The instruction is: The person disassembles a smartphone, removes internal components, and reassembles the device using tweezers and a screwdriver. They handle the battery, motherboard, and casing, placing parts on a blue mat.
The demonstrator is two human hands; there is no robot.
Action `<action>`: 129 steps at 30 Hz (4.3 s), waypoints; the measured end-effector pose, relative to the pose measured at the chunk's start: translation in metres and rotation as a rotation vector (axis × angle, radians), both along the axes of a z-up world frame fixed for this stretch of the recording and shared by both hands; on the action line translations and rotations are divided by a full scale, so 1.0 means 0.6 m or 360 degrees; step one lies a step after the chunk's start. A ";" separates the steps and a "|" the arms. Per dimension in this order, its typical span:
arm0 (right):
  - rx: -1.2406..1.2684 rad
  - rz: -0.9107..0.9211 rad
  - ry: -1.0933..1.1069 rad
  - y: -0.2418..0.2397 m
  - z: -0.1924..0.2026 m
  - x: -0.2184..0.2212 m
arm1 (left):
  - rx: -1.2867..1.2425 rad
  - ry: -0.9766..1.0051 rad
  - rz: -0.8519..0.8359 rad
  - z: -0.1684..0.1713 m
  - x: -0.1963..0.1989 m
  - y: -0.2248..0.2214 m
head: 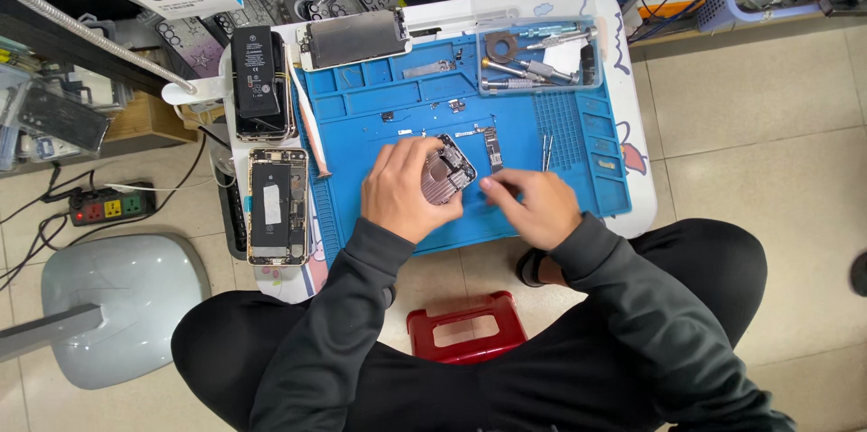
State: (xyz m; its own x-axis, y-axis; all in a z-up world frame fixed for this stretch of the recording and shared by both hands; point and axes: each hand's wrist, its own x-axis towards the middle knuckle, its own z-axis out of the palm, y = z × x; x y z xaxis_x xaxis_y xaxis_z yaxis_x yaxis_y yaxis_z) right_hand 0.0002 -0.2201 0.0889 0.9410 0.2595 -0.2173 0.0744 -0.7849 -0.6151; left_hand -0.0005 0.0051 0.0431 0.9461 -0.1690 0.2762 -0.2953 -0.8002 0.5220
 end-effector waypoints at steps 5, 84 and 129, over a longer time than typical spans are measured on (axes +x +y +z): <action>0.0873 -0.0221 0.0360 0.031 -0.073 -0.004 | -0.0122 0.0067 0.0007 0.014 0.000 -0.005; 0.1910 -0.0615 -0.0058 0.059 -0.093 -0.047 | -0.1629 0.0442 -0.0524 -0.083 -0.083 -0.076; 0.1434 -0.0382 0.0005 0.072 -0.076 -0.028 | -0.1453 0.0563 0.0682 -0.011 -0.073 -0.085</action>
State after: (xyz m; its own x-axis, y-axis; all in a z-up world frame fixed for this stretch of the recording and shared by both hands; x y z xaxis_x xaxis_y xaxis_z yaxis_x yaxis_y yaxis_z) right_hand -0.0167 -0.1768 0.0430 0.9910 0.1299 -0.0310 -0.0306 -0.0053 -0.9995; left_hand -0.0440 -0.0457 0.0366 0.9287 0.3287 -0.1716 0.2032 -0.0640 0.9770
